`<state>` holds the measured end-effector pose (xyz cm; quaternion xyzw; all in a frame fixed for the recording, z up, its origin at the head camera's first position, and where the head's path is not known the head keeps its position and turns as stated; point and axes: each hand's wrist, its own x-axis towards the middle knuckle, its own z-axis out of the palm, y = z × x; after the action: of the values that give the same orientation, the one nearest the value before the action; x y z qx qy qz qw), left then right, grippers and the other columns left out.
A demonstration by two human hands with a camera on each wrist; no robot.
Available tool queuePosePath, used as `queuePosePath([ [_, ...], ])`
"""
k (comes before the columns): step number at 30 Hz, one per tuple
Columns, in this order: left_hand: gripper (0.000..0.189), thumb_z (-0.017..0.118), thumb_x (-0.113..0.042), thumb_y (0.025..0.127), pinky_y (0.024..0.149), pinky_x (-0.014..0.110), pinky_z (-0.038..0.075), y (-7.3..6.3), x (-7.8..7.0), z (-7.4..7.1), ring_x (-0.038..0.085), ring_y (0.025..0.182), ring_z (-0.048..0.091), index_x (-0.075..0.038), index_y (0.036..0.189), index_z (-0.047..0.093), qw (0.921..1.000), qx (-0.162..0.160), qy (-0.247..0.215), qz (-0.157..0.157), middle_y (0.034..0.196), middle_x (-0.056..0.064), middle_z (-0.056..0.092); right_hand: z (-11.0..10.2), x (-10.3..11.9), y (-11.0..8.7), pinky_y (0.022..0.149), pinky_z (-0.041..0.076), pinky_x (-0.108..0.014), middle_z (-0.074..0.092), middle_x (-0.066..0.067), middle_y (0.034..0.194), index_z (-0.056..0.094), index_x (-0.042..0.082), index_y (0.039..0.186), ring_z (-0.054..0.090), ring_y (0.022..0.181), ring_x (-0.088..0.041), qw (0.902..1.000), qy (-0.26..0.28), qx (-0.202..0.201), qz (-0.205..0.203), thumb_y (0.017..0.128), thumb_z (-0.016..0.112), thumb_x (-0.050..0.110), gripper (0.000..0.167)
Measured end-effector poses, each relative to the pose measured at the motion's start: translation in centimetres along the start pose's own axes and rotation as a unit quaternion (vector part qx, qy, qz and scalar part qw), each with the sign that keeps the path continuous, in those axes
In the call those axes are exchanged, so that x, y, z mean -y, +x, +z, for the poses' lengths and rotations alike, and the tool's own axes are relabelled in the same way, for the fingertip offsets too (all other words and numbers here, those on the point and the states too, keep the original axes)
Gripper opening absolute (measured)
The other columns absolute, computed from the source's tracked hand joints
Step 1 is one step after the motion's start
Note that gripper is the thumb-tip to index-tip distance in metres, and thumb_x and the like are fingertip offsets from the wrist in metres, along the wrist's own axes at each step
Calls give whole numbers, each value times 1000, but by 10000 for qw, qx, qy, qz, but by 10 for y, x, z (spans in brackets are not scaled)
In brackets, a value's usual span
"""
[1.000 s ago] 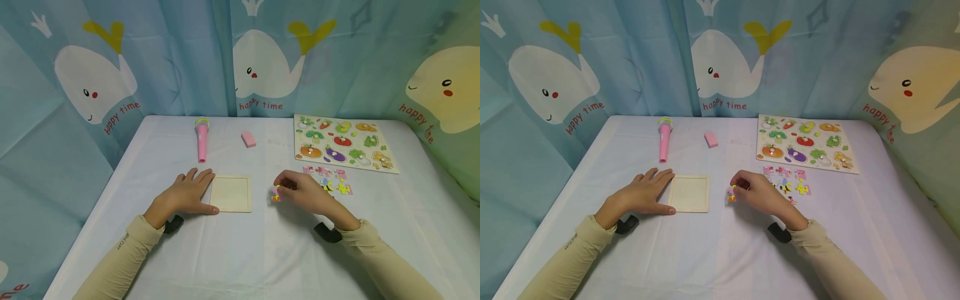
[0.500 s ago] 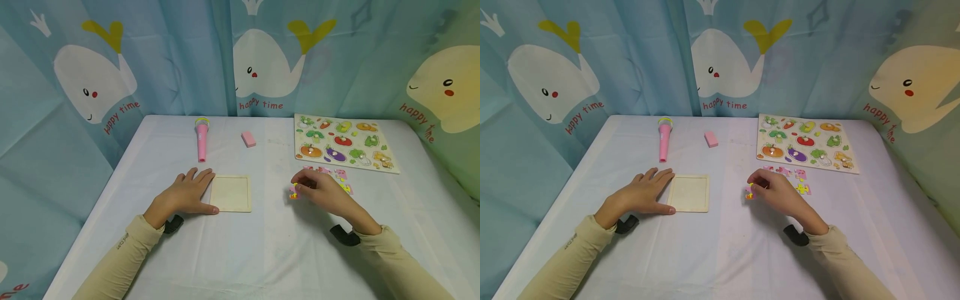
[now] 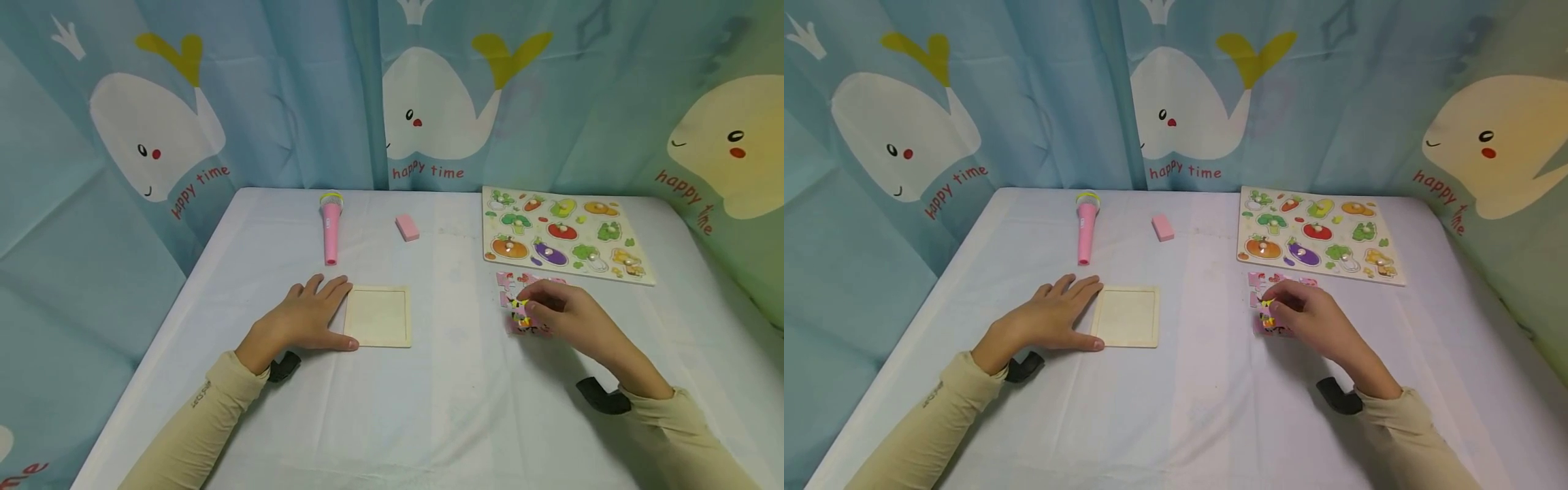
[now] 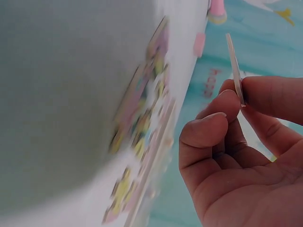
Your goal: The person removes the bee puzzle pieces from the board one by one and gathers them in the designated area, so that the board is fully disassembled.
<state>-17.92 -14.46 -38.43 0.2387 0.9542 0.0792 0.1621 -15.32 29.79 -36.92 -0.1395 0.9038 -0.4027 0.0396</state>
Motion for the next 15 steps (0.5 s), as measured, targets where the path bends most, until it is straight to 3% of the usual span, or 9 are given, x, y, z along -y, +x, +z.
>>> queuePosePath([
  [8,110,76,-65,91,118,69,25,0,-1,-1,48,157,19,-3,168,28,10000,36,16,-24,174,14,26,-17,-24,-15,66,50,-23,71,-11,108,74,-1,121,60,81,-11,9974,-465,-454,298,106,68,7,19],
  [15,110,76,-65,91,118,69,25,1,0,-1,48,157,19,-3,168,28,10000,32,38,-28,174,13,26,-29,-39,-24,65,51,-25,71,-10,100,68,-7,121,59,79,-17,9912,-640,-259,1132,107,68,17,27],
])
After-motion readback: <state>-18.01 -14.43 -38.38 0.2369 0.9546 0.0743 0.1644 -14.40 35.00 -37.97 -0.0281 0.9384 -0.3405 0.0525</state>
